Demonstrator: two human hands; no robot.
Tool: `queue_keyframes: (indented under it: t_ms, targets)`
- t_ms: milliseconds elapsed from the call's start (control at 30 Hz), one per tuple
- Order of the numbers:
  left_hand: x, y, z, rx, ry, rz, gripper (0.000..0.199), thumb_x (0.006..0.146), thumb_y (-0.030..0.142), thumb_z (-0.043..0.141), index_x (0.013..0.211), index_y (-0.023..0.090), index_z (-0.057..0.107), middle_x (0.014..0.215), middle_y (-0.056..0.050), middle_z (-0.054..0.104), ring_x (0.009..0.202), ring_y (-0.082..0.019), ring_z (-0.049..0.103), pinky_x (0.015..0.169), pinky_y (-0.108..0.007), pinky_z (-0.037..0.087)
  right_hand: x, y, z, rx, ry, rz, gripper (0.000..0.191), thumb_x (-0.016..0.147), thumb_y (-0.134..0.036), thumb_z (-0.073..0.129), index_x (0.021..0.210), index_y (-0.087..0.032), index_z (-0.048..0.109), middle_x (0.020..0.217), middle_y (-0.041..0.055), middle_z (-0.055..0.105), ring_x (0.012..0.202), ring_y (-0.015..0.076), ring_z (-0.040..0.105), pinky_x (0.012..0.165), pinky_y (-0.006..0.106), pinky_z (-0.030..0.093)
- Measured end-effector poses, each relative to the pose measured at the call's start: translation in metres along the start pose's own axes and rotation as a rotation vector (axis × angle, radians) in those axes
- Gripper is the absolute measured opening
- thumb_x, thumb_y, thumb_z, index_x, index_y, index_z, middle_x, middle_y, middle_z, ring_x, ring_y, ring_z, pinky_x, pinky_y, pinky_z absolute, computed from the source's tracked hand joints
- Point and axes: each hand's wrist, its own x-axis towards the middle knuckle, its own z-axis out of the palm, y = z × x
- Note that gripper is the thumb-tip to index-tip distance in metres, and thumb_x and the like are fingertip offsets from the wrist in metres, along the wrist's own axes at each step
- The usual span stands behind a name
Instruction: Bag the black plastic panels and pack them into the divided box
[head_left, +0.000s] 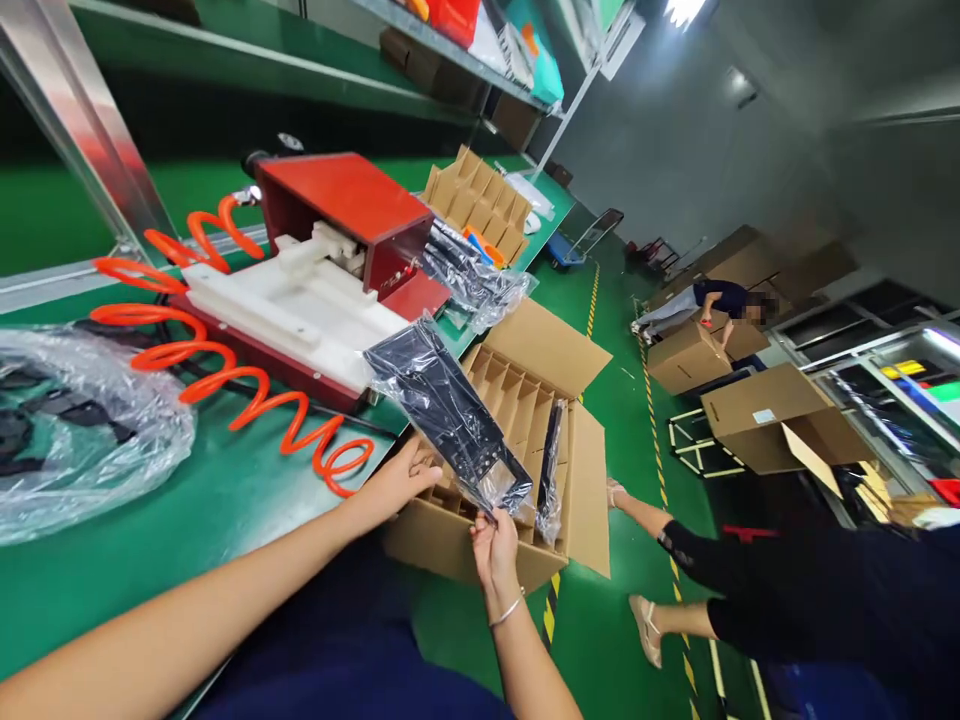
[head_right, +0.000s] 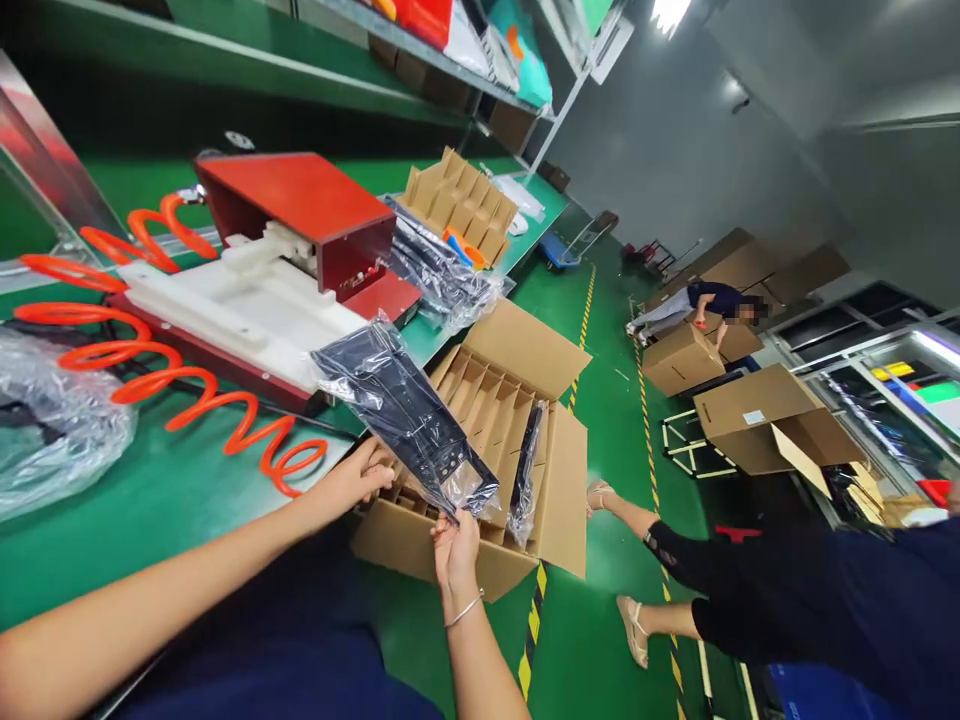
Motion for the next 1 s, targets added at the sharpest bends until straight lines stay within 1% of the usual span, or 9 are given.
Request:
queue_keyframes:
  t_ms: [100,200,300,400,467,533,667,833,1000]
  targets:
    - [-0.007,0.009,-0.001,-0.003,0.061,0.057,0.059,0.068,0.052,0.070,0.115,0.021,0.054,0.106,-0.011,0.070,0.095,-0.029,0.065,0.076,-0.037,0.054,-0.024,0.015,0.000,0.075,0.001,0.145,0.029,0.067,-0.046,0.070,0.071,-0.019,0.060,0.062,0.0011,0.063,0.049,0.0110,0.056,0.048,0.023,0.050]
    - [-0.013,0.016,-0.004,0.062,0.084,0.020,0.038,0.069,0.049,0.068,0.092,0.022,0.055,0.076,-0.004,0.067,0.075,-0.026,0.065,0.063,-0.036,0.052,-0.031,0.004,-0.011,-0.036,-0.189,0.211,0.046,0.067,-0.059,0.073,0.086,-0.017,0.068,0.081,0.0080,0.072,0.066,0.0162,0.067,0.054,0.025,0.054]
    - [-0.014,0.016,-0.007,0.106,0.064,0.011,0.030,0.070,0.049,0.063,0.077,0.024,0.048,0.057,0.002,0.057,0.054,-0.019,0.057,0.051,-0.031,0.045,-0.029,-0.032,-0.031,-0.362,-0.592,0.465,0.067,0.072,-0.074,0.063,0.104,-0.015,0.067,0.092,0.0118,0.074,0.071,0.0175,0.070,0.052,0.024,0.052]
    - [-0.010,0.012,-0.007,0.106,0.023,0.009,0.030,0.067,0.046,0.062,0.076,0.024,0.044,0.052,0.005,0.055,0.049,-0.017,0.056,0.049,-0.029,0.044,-0.032,-0.076,-0.035,-0.730,-0.991,0.683,0.069,0.072,-0.072,0.067,0.104,-0.011,0.067,0.077,0.0085,0.071,0.055,0.0130,0.065,0.049,0.020,0.048]
    - [-0.008,0.010,-0.006,0.082,-0.024,-0.015,0.031,0.067,0.044,0.062,0.079,0.023,0.042,0.051,0.006,0.055,0.047,-0.015,0.055,0.048,-0.028,0.044,-0.039,-0.101,-0.021,-0.817,-0.993,0.475,0.061,0.080,-0.068,0.063,0.101,-0.011,0.069,0.070,0.0044,0.068,0.049,0.0101,0.059,0.049,0.021,0.046]
    - [-0.009,0.009,-0.005,0.055,-0.063,-0.028,0.031,0.069,0.043,0.061,0.082,0.022,0.042,0.051,0.007,0.055,0.046,-0.014,0.054,0.047,-0.026,0.043,-0.046,-0.117,0.006,-0.849,-0.809,0.074,0.053,0.091,-0.062,0.050,0.106,-0.015,0.070,0.066,0.0014,0.065,0.050,0.0098,0.055,0.052,0.023,0.046]
    - [-0.012,0.008,-0.004,0.034,-0.116,-0.026,0.031,0.071,0.041,0.062,0.086,0.020,0.044,0.053,0.007,0.055,0.047,-0.012,0.053,0.048,-0.024,0.043,-0.052,-0.124,0.065,-1.180,-0.569,-0.558,0.049,0.099,-0.043,0.040,0.141,-0.019,0.054,0.084,0.0050,0.072,0.070,0.0153,0.064,0.069,0.026,0.050]
    - [-0.014,0.005,-0.005,0.031,-0.131,-0.031,0.033,0.068,0.039,0.065,0.087,0.020,0.045,0.057,0.007,0.054,0.049,-0.011,0.052,0.049,-0.024,0.043,-0.050,-0.118,0.109,-1.634,-0.553,-0.673,0.056,0.101,-0.037,0.039,0.154,-0.020,0.034,0.091,0.0075,0.076,0.076,0.0165,0.070,0.066,0.021,0.048]
    - [-0.014,0.004,-0.004,0.008,-0.154,-0.029,0.036,0.071,0.042,0.067,0.088,0.019,0.045,0.058,0.007,0.054,0.050,-0.011,0.052,0.050,-0.024,0.043,-0.051,-0.118,0.118,-1.781,-0.504,-0.673,0.059,0.102,-0.038,0.038,0.156,-0.018,0.029,0.087,0.0083,0.077,0.071,0.0175,0.070,0.061,0.021,0.049]
